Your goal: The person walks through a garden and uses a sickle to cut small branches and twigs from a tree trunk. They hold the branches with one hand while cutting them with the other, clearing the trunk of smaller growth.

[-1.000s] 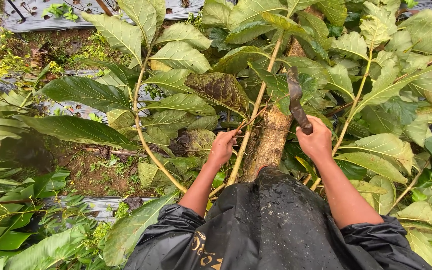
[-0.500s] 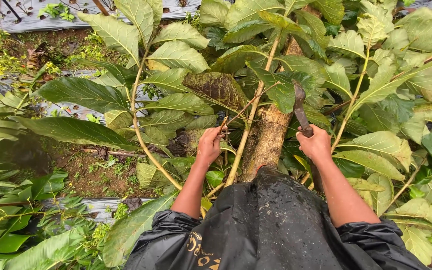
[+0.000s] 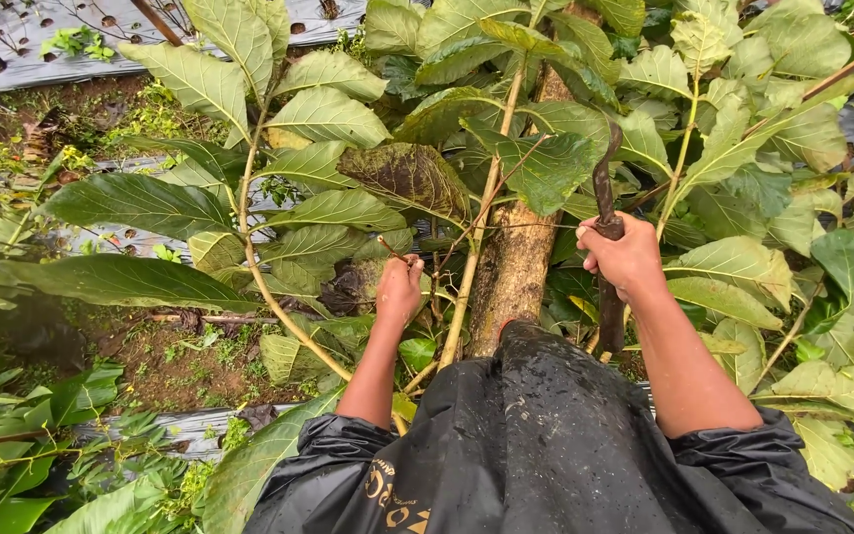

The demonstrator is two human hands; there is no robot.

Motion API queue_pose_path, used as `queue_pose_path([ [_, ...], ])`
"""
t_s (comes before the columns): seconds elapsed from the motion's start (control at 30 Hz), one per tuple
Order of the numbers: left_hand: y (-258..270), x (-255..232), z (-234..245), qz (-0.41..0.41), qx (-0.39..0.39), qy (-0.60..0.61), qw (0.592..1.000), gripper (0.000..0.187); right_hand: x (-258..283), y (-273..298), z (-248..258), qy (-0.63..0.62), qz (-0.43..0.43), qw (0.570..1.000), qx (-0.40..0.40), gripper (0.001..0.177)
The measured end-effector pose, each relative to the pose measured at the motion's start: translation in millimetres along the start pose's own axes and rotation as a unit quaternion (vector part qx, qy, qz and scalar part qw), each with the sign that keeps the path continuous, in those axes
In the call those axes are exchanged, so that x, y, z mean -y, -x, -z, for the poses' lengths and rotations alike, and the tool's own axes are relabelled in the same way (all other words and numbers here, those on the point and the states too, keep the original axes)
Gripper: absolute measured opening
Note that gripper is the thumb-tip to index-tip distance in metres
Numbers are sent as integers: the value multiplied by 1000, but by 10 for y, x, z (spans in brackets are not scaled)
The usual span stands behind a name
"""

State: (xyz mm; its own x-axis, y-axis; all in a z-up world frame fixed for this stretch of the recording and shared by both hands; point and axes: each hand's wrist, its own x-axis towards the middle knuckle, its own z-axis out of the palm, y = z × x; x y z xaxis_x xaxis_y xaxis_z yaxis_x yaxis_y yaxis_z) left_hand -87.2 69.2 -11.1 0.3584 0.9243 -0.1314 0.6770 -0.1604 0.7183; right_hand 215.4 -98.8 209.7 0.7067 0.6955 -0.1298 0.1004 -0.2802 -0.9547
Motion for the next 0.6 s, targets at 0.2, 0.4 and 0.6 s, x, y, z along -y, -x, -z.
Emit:
queue_pose_path([
  [0.2,190,-452,9,73,192,-103,973,85,327,242,-12,26,8,1000,4,16],
  [0.4,570,-1004,-359,23,190,254,948,39,-61,230,-185,177,29,984,-22,8],
  [0.6,672,-1643,-65,-369,-15,109,923,49,-152,469,-200,209,71,975,-28,9],
])
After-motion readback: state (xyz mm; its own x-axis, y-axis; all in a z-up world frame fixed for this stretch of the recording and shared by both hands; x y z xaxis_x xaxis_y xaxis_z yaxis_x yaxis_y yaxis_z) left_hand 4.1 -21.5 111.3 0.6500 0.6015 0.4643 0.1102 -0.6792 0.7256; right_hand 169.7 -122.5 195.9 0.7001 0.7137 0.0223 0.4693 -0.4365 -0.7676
